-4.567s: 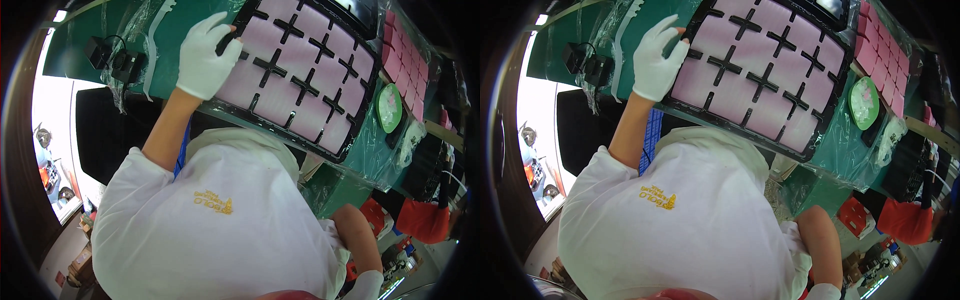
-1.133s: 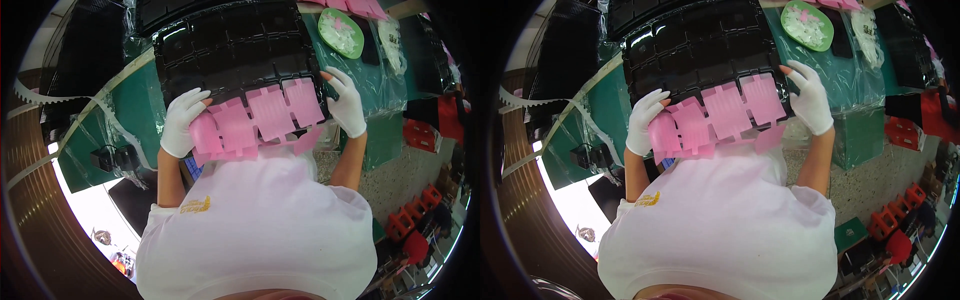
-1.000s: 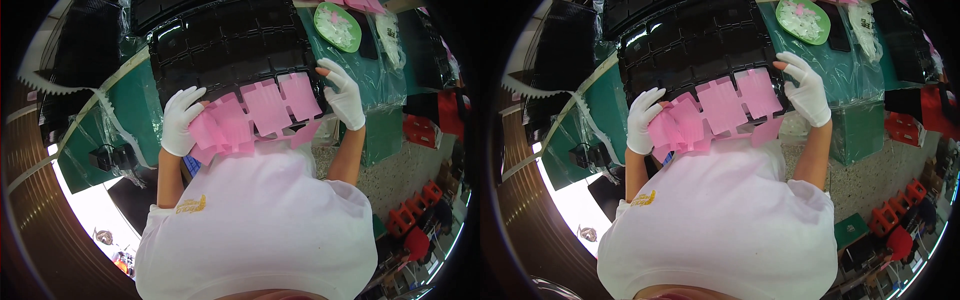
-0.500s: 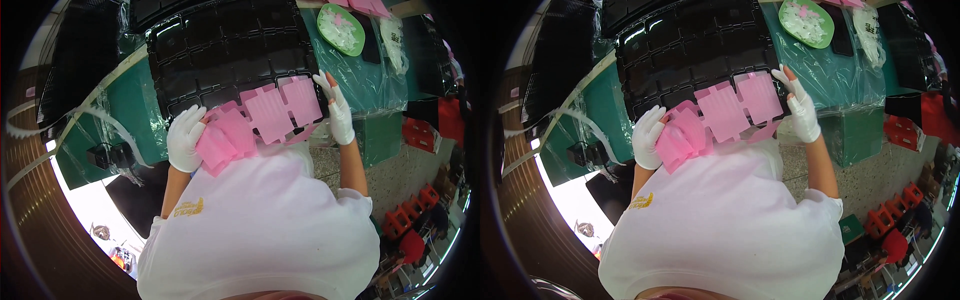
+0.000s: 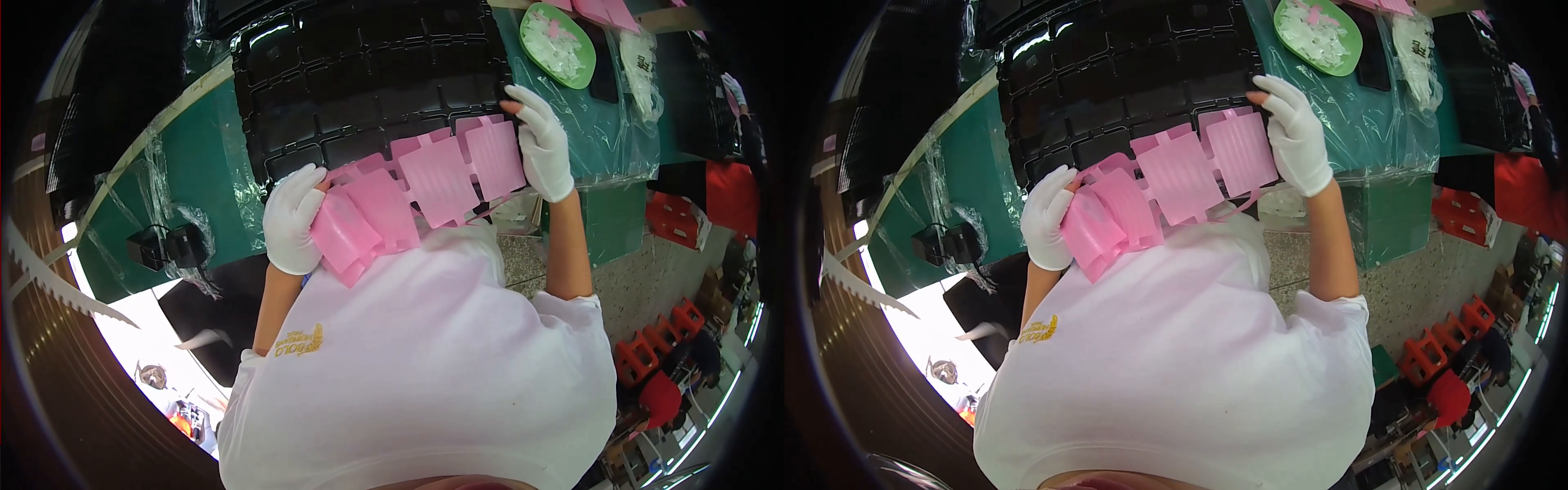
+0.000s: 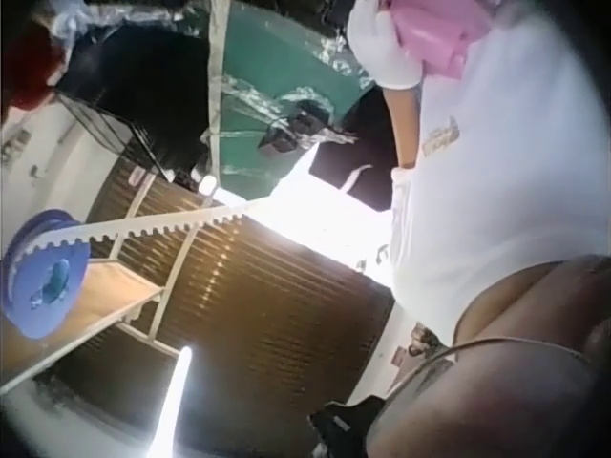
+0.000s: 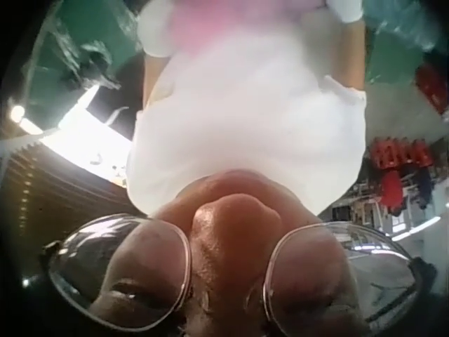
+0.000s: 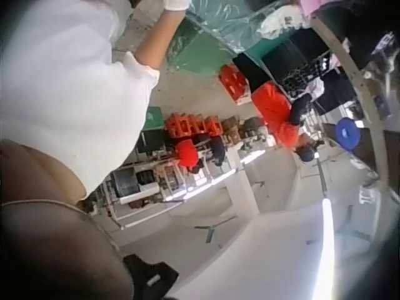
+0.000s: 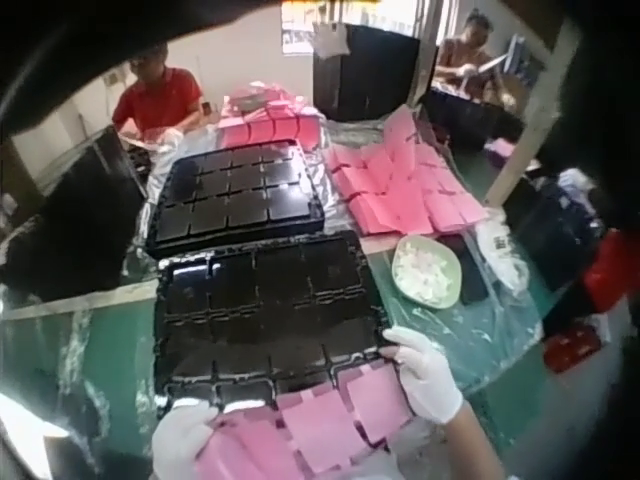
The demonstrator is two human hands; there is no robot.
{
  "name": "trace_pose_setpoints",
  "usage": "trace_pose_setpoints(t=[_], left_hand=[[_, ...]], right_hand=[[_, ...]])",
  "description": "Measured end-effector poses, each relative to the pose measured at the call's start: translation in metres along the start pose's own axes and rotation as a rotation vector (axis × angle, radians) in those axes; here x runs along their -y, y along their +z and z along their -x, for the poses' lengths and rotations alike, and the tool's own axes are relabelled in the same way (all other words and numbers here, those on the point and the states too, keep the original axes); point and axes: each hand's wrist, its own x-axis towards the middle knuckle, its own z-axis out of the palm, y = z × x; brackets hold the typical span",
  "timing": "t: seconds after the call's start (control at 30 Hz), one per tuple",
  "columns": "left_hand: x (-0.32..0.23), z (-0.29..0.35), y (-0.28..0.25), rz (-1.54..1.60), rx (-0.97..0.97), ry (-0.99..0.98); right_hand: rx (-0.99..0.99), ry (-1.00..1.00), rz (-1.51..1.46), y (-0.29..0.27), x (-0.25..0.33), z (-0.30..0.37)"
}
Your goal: The person cleans a black plastic tray with a white cloth, then fits a pink foam insert into the tray by hand.
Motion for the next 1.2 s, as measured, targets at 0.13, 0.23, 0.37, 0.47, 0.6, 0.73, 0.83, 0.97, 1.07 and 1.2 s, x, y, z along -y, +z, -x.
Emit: trace_pose_setpoints(t=[0.13,0.23,0.37,0.47,0.6,0.73,0.83,0.97,1.07,1.2], left_hand=[[-0.002,0.000,-0.002,0.096,-0.050,-0.024],[0.006,-0.001,0.000,0.181,-0.118,-0.023],[0.004,0.000,-0.009,0.190,-0.043,-0.086],[0.003,-0.001,-0.010,0.236,-0.047,-0.092],[0.006,0.001,-0.011,0.290,-0.064,-0.071],[-0.001,-0.001,-0.017,0.229,0.006,-0.063],[-0.001,0.000,-0.017,0.257,0.009,-0.090],[0.002,0.003,-0.017,0.289,-0.024,-0.057],[-0.006,0.002,-0.022,0.246,0.023,-0.098],[-0.007,0.006,-0.023,0.239,0.005,-0.117]], right_hand=[[0.157,0.147,0.010,-0.021,0.025,0.000],[0.222,0.161,0.030,-0.016,0.034,-0.016],[0.205,0.141,0.033,-0.011,0.037,-0.024],[0.224,0.157,0.011,-0.018,0.028,-0.026],[0.222,0.209,0.031,-0.019,0.041,-0.025],[0.196,0.114,0.093,-0.019,0.046,-0.018],[0.106,0.052,0.113,-0.022,0.048,-0.008],[0.151,0.052,-0.083,-0.027,0.052,0.005],[0.190,0.084,-0.163,-0.028,0.055,0.012],[0.203,0.059,-0.175,-0.032,0.058,0.017]])
